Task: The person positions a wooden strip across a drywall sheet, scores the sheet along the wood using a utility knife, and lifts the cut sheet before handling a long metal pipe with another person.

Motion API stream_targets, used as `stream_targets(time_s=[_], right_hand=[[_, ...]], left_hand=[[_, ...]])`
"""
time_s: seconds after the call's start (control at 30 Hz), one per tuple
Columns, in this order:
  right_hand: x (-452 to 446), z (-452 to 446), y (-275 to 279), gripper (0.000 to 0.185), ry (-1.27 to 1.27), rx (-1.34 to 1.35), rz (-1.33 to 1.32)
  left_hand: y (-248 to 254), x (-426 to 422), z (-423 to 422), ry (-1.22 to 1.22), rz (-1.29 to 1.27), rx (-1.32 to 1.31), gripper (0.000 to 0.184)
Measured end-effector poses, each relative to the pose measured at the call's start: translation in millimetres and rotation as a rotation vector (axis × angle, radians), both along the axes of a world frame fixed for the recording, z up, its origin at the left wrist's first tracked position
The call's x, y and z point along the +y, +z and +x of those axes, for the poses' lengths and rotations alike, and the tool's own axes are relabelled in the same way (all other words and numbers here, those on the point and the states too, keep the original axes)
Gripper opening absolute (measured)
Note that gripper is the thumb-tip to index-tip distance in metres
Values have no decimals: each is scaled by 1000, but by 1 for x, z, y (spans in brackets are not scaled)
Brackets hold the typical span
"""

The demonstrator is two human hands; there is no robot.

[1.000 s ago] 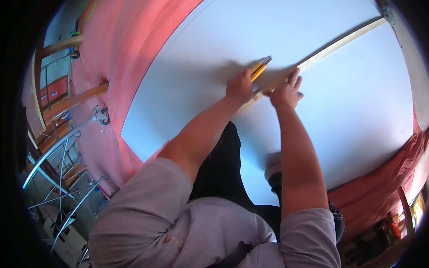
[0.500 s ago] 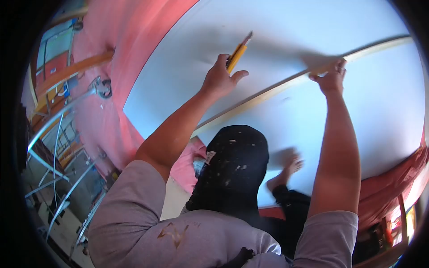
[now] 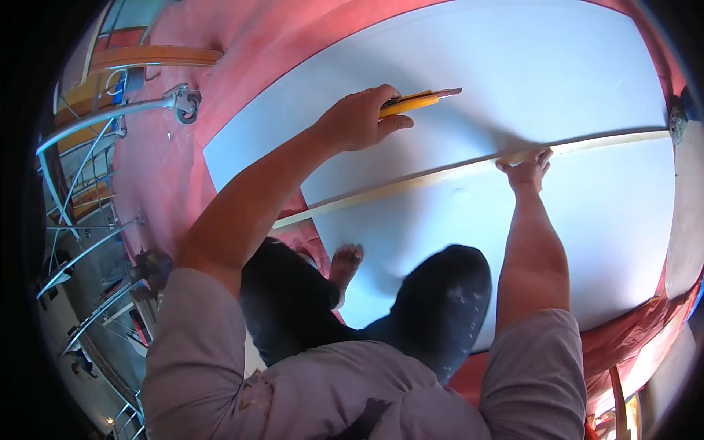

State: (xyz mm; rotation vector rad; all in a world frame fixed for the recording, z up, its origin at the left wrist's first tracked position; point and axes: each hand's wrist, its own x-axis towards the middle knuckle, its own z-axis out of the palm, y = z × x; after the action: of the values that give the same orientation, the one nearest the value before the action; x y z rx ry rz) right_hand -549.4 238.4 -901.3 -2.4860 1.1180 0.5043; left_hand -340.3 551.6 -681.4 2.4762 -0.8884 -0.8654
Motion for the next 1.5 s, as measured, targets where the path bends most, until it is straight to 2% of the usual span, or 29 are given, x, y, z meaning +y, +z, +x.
stream_targets(time_s=[0.1,0.3,0.4,0.5,0.67,1.07,1.27,1.5], right_hand=[[4,3,4,138,-71,78,42],[5,0,-1,142,-171,82,41],[6,-1,2,141,-184,35,60],[13,2,22,138,-210,46,85],[12,1,18,139,-189,13,67],[16,4,23,139,-207,50,45],[16,4,26,139,-201,57,47],[8,-5,5,141,-137,5,14]], left_hand=[[16,-1,-14,114,15,60,45],[-50,17,-67,283,-48,230,43],[-103,0,-85,307,-56,353,42],[-118,-36,-91,271,-128,434,44],[-152,-90,-107,178,-184,504,45],[-172,-137,-110,57,-136,440,39],[-162,-146,-106,22,-42,414,38],[-153,-116,-109,14,36,414,38]])
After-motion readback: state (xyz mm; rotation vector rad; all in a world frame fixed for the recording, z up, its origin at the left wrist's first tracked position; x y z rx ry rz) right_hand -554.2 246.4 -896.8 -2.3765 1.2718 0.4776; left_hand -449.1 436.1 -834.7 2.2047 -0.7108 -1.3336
